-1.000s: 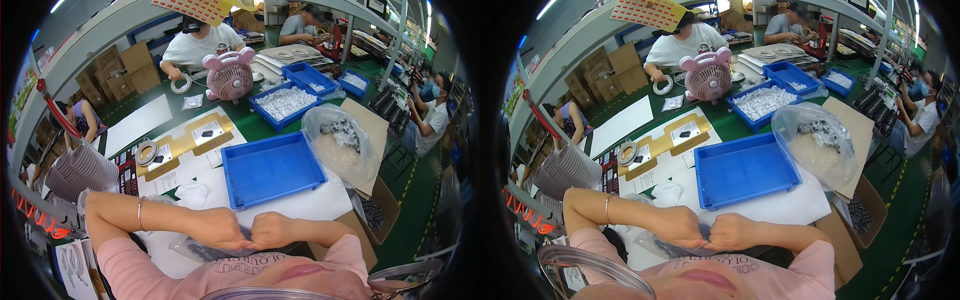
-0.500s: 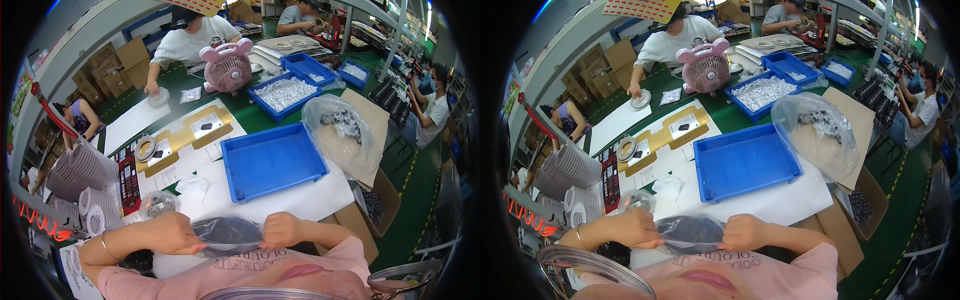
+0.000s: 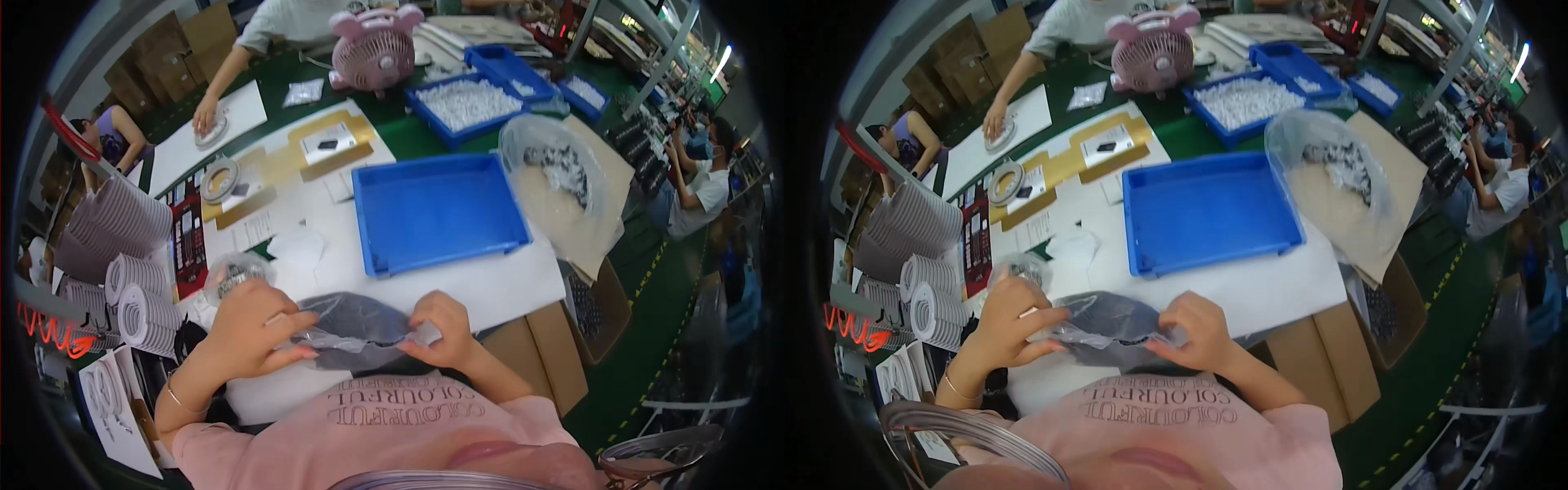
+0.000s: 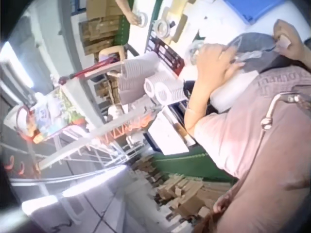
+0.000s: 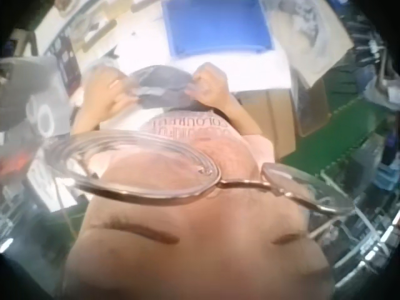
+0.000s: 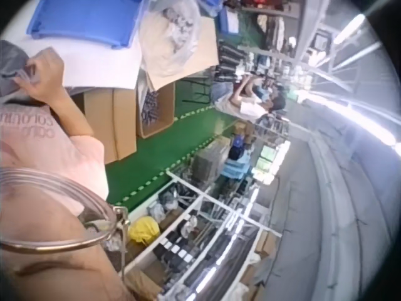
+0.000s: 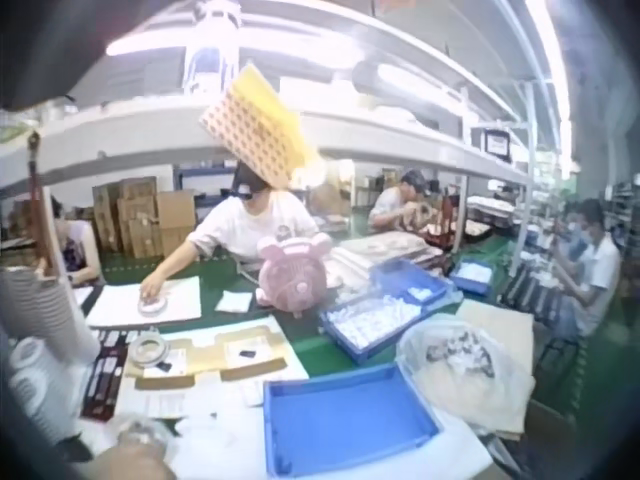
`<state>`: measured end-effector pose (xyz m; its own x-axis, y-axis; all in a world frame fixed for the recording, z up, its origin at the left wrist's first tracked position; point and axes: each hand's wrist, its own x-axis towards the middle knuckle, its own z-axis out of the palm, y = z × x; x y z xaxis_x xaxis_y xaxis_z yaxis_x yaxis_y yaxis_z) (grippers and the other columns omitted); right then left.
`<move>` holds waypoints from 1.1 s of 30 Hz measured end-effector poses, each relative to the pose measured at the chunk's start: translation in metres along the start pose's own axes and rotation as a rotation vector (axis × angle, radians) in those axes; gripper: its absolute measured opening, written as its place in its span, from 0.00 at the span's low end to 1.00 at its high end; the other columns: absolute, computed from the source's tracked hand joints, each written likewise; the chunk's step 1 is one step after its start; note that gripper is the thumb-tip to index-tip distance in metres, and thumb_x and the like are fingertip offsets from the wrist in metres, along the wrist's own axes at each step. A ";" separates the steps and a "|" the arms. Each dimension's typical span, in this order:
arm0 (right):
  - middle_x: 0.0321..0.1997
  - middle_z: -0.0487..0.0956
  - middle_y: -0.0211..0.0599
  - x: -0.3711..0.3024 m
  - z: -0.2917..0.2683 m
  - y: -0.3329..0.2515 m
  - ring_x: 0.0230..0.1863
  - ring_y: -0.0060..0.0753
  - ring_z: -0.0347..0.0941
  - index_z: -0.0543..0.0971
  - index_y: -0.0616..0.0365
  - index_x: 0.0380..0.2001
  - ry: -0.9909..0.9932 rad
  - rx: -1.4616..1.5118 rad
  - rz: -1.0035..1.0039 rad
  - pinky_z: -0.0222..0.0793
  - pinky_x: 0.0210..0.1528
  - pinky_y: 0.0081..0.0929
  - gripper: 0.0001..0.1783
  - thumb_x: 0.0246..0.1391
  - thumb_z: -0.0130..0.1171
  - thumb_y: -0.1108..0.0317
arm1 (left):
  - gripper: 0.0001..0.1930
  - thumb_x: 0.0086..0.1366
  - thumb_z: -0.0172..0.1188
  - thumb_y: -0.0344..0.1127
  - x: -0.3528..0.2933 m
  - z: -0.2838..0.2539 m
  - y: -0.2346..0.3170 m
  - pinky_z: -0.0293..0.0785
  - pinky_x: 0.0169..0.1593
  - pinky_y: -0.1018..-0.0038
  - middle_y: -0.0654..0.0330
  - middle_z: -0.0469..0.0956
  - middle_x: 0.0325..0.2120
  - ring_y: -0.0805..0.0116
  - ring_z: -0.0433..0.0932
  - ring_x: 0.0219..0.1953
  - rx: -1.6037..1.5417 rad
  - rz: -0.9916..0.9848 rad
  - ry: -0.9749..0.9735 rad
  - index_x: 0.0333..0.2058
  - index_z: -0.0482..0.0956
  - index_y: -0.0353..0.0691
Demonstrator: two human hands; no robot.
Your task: Assembling small electronic components by manually inserting pins into plastic housings at a factory workbench.
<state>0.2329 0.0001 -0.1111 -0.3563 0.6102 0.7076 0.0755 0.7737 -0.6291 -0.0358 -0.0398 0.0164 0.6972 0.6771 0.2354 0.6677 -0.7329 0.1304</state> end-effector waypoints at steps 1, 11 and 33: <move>0.20 0.71 0.33 -0.004 0.001 -0.003 0.21 0.37 0.67 0.72 0.55 0.22 -0.001 0.006 0.026 0.62 0.24 0.28 0.16 0.34 0.70 0.63 | 0.16 0.51 0.62 0.46 -0.003 0.001 0.001 0.65 0.38 0.67 0.64 0.73 0.26 0.65 0.72 0.31 -0.010 -0.015 0.057 0.36 0.78 0.45; 0.47 0.67 0.43 -0.027 0.017 0.023 0.48 0.43 0.65 0.69 0.61 0.48 -0.188 0.401 0.261 0.61 0.51 0.31 0.42 0.35 0.68 0.44 | 0.60 0.30 0.76 0.55 -0.093 0.073 -0.009 0.57 0.58 0.60 0.48 0.59 0.57 0.54 0.61 0.58 -0.693 -0.573 0.264 0.60 0.53 0.35; 0.62 0.57 0.46 -0.061 0.024 0.041 0.63 0.41 0.55 0.56 0.63 0.60 -0.284 0.509 0.442 0.51 0.62 0.36 0.59 0.29 0.71 0.41 | 0.47 0.37 0.75 0.33 -0.080 0.198 -0.020 0.68 0.53 0.68 0.52 0.68 0.49 0.61 0.70 0.49 -0.844 -0.570 0.167 0.56 0.57 0.33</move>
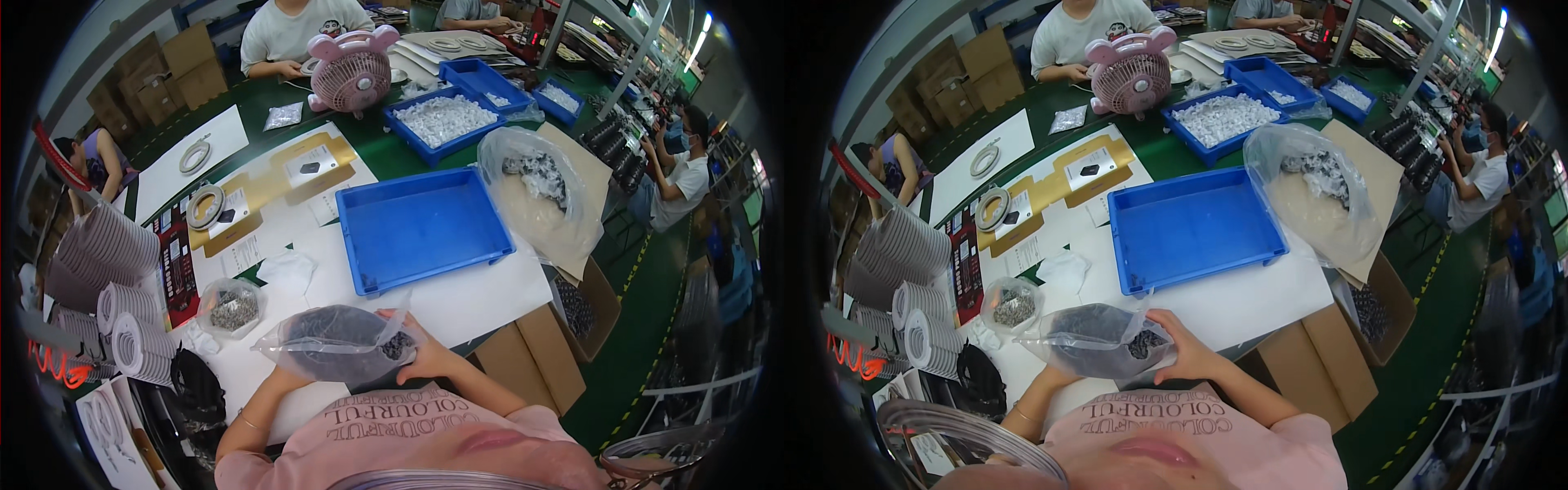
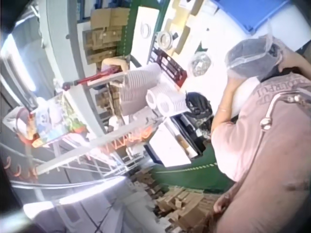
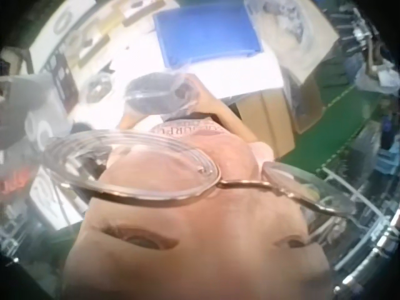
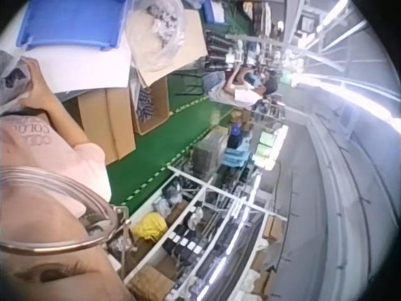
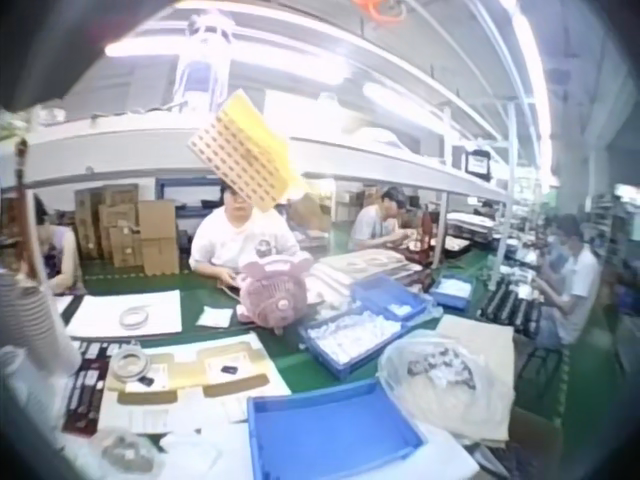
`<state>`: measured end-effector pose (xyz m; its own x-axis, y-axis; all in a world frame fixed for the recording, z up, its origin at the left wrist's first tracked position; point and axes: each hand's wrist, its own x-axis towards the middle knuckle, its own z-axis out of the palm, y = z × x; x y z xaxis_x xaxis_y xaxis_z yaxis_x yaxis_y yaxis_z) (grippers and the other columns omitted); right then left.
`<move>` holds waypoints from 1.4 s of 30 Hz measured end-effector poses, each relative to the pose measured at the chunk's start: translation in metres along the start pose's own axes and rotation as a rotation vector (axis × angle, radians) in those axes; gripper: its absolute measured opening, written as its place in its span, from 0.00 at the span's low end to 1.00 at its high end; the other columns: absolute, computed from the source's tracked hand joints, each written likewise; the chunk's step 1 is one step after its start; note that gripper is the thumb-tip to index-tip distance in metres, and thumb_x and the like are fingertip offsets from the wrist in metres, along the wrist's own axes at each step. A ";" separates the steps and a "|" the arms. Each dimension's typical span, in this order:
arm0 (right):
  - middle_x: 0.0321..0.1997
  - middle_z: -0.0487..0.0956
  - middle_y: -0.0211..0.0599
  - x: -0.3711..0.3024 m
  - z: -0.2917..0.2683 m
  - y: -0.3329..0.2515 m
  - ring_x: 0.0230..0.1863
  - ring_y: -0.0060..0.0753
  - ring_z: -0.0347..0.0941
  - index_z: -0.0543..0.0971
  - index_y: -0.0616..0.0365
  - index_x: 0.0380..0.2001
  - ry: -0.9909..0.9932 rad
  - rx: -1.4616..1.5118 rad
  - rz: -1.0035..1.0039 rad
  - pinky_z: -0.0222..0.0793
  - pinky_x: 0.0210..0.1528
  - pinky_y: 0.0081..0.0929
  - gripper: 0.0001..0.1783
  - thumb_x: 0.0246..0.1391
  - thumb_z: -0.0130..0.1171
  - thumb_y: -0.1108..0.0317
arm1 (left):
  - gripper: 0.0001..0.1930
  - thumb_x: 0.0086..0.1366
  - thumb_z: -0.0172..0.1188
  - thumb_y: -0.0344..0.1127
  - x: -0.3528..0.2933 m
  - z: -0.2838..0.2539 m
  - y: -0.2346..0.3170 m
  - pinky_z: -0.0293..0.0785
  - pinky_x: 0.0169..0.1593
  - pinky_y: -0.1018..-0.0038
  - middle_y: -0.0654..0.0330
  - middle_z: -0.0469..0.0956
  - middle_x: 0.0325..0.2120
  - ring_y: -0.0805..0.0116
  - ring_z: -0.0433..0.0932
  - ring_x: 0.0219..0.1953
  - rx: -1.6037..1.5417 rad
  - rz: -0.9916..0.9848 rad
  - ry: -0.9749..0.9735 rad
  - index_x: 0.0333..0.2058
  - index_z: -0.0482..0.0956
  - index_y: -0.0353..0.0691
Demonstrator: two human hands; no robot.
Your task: Assembling small electronic components by manually inserting pins into plastic housings at a factory workbench.
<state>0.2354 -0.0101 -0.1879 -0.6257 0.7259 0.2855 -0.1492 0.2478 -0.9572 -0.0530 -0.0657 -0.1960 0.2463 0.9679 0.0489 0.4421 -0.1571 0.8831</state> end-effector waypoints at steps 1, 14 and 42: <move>0.64 0.54 0.45 0.000 -0.002 0.000 0.64 0.40 0.53 0.53 0.62 0.62 -0.039 -0.112 0.000 0.49 0.63 0.36 0.63 0.26 0.76 0.46 | 0.46 0.37 0.75 0.34 0.000 0.001 -0.004 0.68 0.52 0.69 0.52 0.68 0.49 0.61 0.70 0.49 0.087 0.012 -0.003 0.55 0.58 0.33; 0.61 0.56 0.48 0.007 0.006 -0.018 0.64 0.45 0.51 0.53 0.62 0.61 -0.015 -0.039 0.143 0.48 0.64 0.36 0.55 0.33 0.73 0.56 | 0.49 0.29 0.80 0.41 0.017 0.009 0.025 0.66 0.54 0.64 0.54 0.69 0.49 0.60 0.69 0.51 -0.385 0.163 0.194 0.53 0.64 0.36; 0.68 0.52 0.32 0.091 0.041 -0.041 0.68 0.35 0.47 0.47 0.47 0.65 0.117 1.321 0.254 0.44 0.68 0.39 0.41 0.56 0.28 0.34 | 0.51 0.42 0.61 0.69 0.126 -0.101 0.202 0.68 0.50 0.65 0.38 0.72 0.45 0.47 0.73 0.48 0.808 -0.201 -0.213 0.59 0.59 0.41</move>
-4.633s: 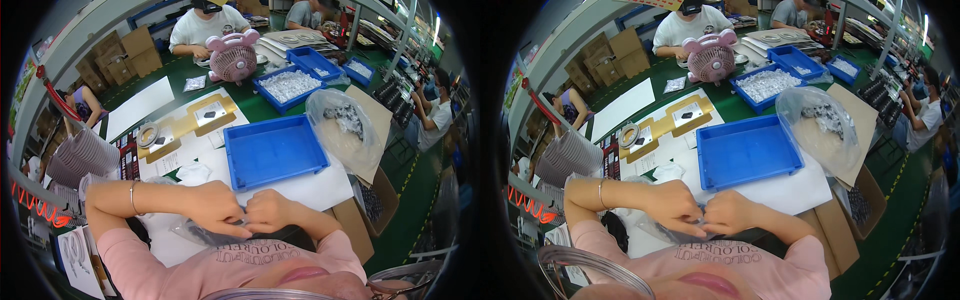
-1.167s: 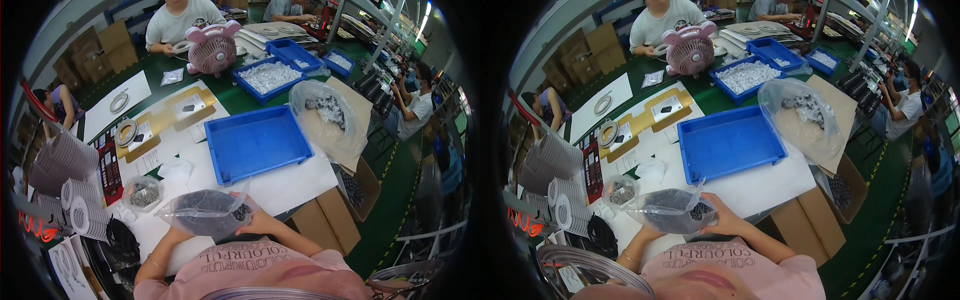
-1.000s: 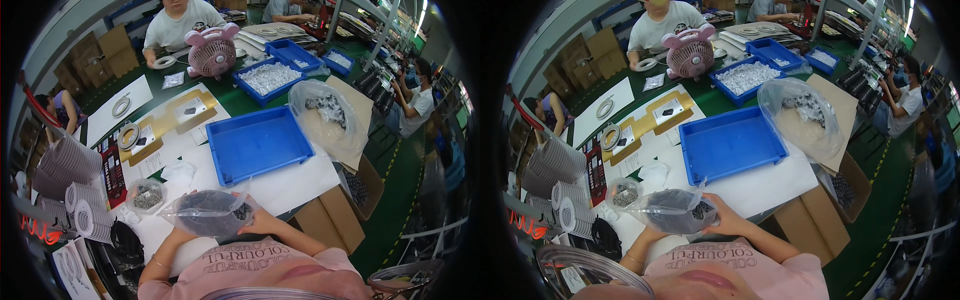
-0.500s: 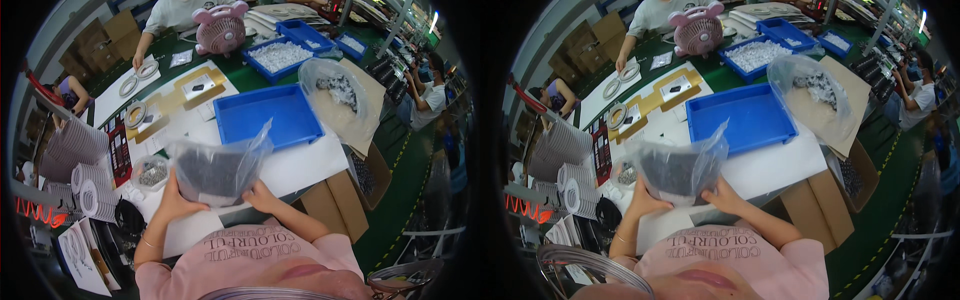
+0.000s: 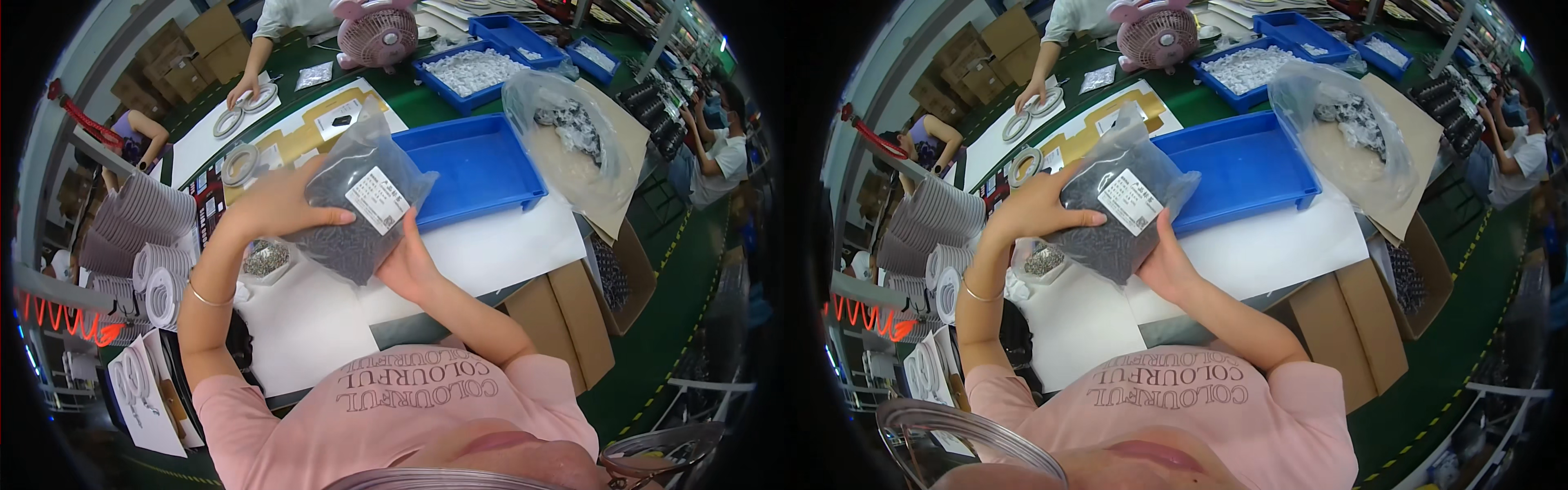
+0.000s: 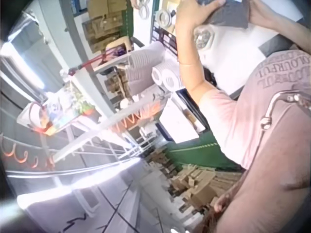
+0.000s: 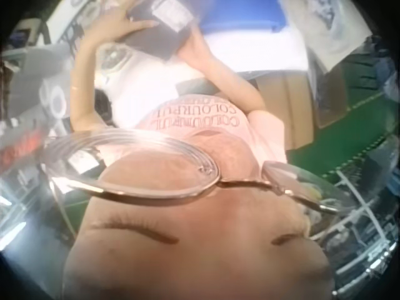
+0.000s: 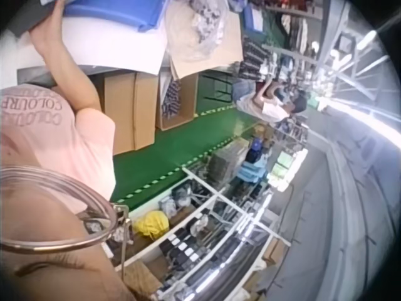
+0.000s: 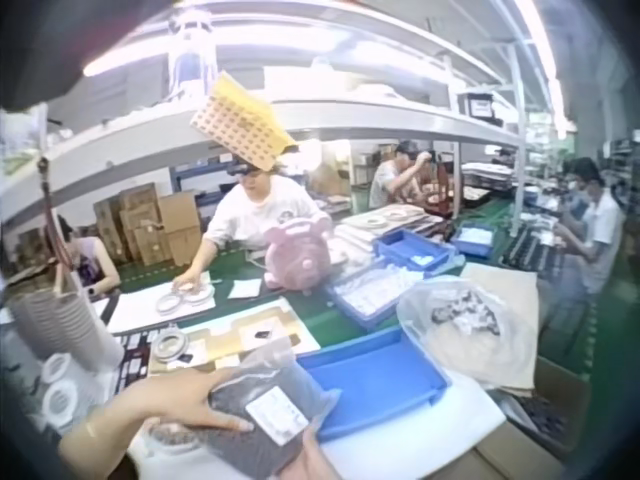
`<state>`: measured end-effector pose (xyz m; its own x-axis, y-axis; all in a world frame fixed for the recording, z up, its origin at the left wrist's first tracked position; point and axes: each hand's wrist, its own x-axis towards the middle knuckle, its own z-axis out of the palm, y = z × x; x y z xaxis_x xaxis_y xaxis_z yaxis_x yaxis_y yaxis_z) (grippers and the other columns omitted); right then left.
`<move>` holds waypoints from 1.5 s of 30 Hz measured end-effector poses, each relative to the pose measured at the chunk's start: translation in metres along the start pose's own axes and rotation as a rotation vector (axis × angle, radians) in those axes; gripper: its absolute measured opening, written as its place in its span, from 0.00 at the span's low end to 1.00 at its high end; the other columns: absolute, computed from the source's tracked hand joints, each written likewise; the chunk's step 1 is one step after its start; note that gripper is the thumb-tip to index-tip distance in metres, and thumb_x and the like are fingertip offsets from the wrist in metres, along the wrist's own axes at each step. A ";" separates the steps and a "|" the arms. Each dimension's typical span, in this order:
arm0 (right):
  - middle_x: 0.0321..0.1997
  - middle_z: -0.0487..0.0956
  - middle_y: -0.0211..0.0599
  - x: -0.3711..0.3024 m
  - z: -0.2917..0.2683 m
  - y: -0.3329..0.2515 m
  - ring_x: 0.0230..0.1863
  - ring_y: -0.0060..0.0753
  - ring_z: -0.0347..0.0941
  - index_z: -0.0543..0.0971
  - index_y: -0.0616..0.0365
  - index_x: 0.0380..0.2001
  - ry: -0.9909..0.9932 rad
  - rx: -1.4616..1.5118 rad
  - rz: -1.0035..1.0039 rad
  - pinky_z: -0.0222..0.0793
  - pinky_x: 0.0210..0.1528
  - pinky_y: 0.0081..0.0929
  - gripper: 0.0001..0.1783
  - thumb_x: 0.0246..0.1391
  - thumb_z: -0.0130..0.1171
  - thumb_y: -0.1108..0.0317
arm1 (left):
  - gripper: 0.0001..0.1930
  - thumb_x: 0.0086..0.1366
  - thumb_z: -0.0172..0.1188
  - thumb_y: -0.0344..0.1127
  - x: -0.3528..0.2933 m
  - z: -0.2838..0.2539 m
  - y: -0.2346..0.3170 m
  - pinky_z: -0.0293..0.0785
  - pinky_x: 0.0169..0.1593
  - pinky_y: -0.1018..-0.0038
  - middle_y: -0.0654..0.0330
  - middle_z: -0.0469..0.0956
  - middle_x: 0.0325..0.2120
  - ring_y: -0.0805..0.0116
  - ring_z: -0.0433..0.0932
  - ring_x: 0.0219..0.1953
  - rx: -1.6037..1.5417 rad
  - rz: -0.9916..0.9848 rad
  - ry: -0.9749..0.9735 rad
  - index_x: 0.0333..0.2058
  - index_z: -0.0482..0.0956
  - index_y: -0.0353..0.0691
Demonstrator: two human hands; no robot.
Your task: Assembling small electronic components by manually inserting pins into plastic housings at a factory workbench.
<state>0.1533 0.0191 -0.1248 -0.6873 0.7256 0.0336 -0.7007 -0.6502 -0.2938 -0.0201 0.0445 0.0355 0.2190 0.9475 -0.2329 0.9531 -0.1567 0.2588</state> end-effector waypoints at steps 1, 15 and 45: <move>0.68 0.52 0.32 0.002 0.001 -0.001 0.68 0.35 0.47 0.47 0.47 0.65 0.003 0.001 -0.005 0.44 0.68 0.39 0.41 0.56 0.28 0.34 | 0.51 0.43 0.61 0.69 0.005 -0.005 0.003 0.69 0.49 0.64 0.39 0.74 0.42 0.47 0.74 0.46 0.030 -0.006 -0.048 0.59 0.60 0.41; 0.63 0.61 0.32 0.016 0.013 -0.009 0.63 0.37 0.56 0.58 0.45 0.61 0.190 0.089 -0.101 0.49 0.64 0.40 0.32 0.59 0.36 0.39 | 0.45 0.43 0.63 0.66 0.018 -0.025 0.036 0.71 0.40 0.67 0.47 0.78 0.32 0.52 0.78 0.36 0.312 0.132 0.018 0.56 0.65 0.45; 0.61 0.63 0.31 0.054 -0.010 -0.037 0.62 0.37 0.57 0.63 0.46 0.58 0.110 0.153 -0.210 0.50 0.63 0.40 0.29 0.60 0.38 0.42 | 0.44 0.43 0.73 0.32 0.033 0.114 -0.005 0.61 0.57 0.71 0.53 0.65 0.51 0.64 0.64 0.54 -1.252 0.184 0.653 0.56 0.54 0.36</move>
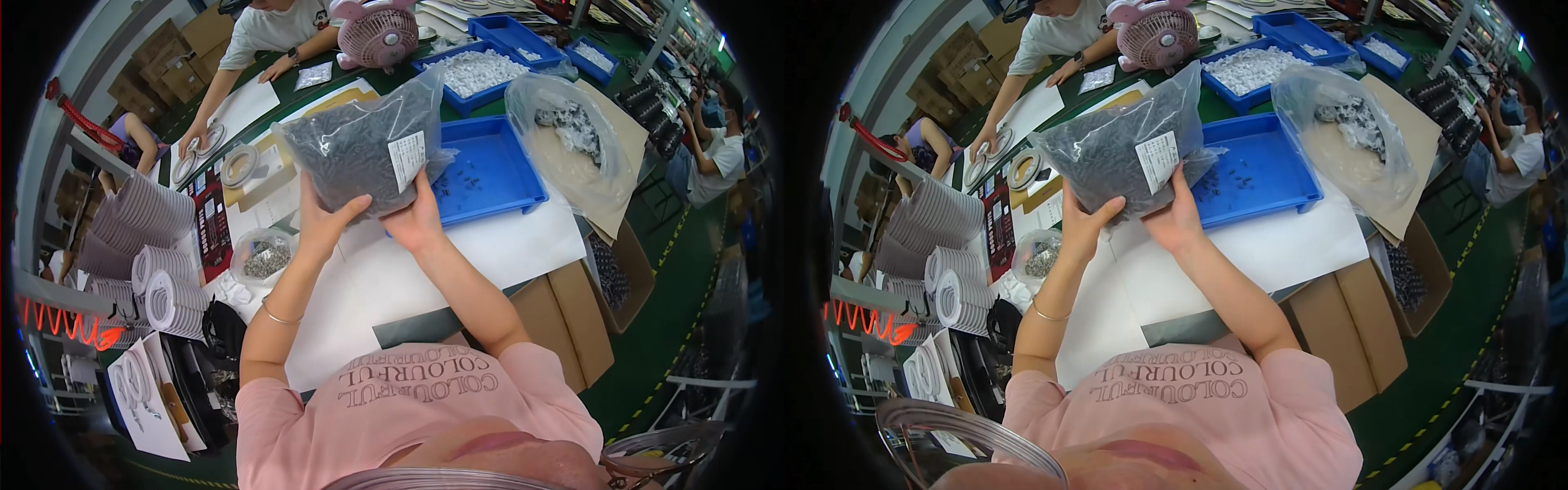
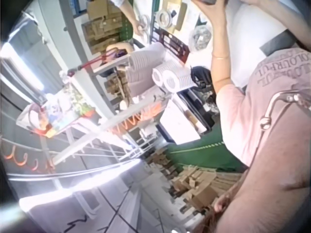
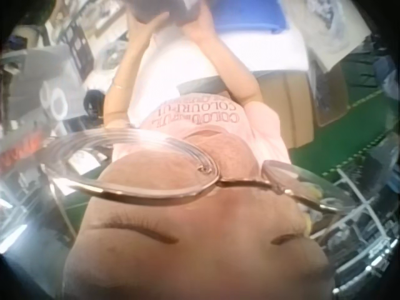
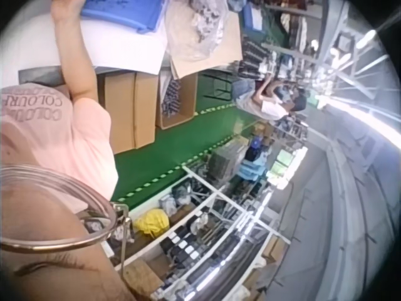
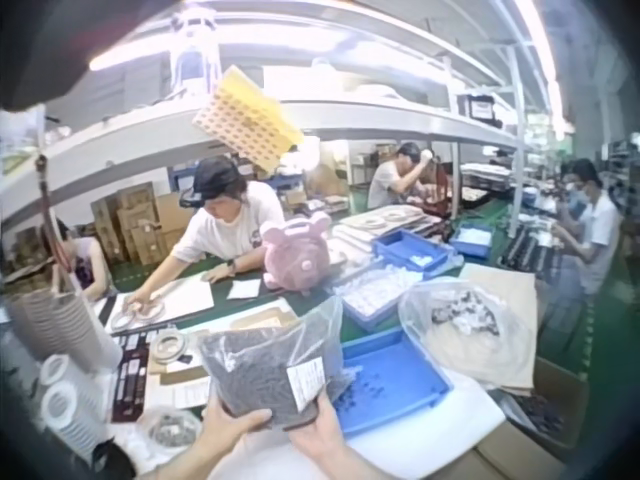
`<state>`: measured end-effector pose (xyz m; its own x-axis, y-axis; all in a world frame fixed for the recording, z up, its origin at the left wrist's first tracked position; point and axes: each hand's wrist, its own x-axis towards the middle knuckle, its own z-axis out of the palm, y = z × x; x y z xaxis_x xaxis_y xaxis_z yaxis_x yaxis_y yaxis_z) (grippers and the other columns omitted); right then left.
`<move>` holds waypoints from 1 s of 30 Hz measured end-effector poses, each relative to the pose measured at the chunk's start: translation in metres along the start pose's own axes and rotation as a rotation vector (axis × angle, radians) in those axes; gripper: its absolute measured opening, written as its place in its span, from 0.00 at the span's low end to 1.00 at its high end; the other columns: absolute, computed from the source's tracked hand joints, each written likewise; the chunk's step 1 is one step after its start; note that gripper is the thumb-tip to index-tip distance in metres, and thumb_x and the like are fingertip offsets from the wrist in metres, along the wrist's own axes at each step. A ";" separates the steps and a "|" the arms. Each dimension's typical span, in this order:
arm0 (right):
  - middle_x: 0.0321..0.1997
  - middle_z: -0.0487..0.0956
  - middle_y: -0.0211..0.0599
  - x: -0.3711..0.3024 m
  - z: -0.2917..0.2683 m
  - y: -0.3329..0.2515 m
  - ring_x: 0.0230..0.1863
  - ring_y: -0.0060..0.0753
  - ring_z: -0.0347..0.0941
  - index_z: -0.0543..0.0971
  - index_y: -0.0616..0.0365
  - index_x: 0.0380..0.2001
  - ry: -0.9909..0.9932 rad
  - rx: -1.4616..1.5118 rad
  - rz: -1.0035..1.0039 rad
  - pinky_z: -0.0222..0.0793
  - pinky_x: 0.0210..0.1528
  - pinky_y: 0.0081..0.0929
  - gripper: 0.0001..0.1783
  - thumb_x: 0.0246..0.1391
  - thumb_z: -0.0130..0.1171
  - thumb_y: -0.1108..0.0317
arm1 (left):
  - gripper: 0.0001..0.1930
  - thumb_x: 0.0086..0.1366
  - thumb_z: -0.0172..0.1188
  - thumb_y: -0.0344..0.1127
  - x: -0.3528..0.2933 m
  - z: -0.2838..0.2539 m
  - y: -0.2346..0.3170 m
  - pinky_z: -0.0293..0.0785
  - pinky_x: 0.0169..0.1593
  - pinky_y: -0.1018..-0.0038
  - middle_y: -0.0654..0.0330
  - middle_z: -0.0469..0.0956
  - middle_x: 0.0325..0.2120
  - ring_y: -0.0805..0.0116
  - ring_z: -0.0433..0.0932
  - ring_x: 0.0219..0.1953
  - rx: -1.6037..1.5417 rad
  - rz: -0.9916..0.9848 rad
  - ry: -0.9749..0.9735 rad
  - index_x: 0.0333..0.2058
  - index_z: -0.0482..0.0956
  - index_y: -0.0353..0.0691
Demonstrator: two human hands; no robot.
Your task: Assembling small electronic components by manually inserting pins into plastic housings at a factory workbench.
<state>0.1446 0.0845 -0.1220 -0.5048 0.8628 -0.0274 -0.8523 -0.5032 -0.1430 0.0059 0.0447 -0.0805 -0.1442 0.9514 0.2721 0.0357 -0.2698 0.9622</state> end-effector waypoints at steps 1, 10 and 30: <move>0.62 0.63 0.32 0.002 0.001 -0.003 0.62 0.39 0.57 0.62 0.46 0.59 0.008 -0.073 -0.066 0.50 0.63 0.42 0.31 0.59 0.38 0.40 | 0.44 0.43 0.73 0.32 0.001 0.000 0.001 0.61 0.57 0.71 0.53 0.65 0.51 0.64 0.64 0.54 -0.002 0.001 0.000 0.56 0.54 0.36; 0.61 0.64 0.33 0.021 0.000 -0.020 0.62 0.41 0.58 0.65 0.47 0.57 0.156 0.035 -0.201 0.53 0.62 0.43 0.37 0.53 0.43 0.34 | 0.42 0.43 0.73 0.32 0.003 0.013 0.010 0.64 0.55 0.70 0.51 0.69 0.48 0.61 0.69 0.51 0.151 0.109 0.002 0.55 0.56 0.34; 0.61 0.64 0.34 0.022 0.000 -0.020 0.61 0.42 0.60 0.60 0.47 0.60 0.076 -0.035 -0.269 0.55 0.62 0.42 0.42 0.50 0.39 0.30 | 0.47 0.41 0.75 0.39 0.034 0.012 0.014 0.61 0.57 0.69 0.51 0.67 0.51 0.61 0.66 0.53 0.201 0.077 -0.093 0.56 0.55 0.36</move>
<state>0.1499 0.1137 -0.1198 -0.2483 0.9670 -0.0573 -0.9483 -0.2548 -0.1893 0.0138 0.0754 -0.0573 -0.0422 0.9414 0.3347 0.2407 -0.3155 0.9179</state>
